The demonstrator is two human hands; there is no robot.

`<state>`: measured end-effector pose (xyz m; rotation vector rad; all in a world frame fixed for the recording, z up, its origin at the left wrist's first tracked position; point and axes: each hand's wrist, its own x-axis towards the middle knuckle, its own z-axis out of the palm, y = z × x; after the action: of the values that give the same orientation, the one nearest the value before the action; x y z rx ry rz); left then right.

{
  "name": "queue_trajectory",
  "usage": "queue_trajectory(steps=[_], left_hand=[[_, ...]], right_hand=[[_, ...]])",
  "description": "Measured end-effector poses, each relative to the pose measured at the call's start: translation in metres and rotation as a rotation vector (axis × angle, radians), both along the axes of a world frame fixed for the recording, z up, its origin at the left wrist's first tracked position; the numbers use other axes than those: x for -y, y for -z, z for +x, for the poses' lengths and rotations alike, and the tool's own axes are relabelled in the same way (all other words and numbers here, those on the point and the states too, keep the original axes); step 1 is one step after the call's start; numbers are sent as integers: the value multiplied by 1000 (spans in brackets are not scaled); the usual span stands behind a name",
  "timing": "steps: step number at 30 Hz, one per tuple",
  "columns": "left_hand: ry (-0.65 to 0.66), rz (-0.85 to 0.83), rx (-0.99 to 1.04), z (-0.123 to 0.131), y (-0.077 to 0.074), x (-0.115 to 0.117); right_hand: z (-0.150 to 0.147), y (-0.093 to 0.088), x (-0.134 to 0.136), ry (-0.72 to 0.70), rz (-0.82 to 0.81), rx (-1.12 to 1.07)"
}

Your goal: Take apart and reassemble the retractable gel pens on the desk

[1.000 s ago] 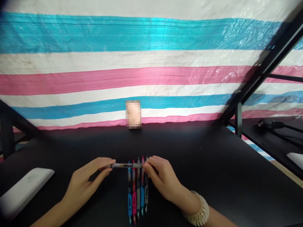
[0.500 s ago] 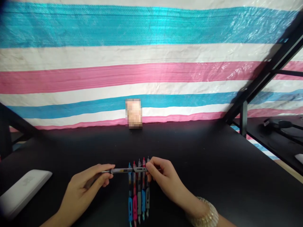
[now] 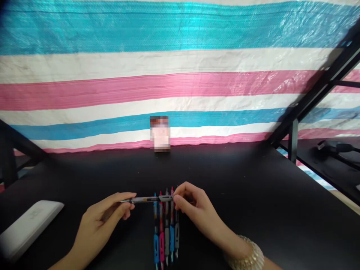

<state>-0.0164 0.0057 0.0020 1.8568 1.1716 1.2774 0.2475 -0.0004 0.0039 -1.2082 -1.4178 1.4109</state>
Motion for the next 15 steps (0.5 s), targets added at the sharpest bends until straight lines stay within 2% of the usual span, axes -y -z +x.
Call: queue_trajectory(steps=[15], left_hand=[[-12,-32,31,2,-5,2]], right_hand=[[0,-2,0,-4,-35,16]])
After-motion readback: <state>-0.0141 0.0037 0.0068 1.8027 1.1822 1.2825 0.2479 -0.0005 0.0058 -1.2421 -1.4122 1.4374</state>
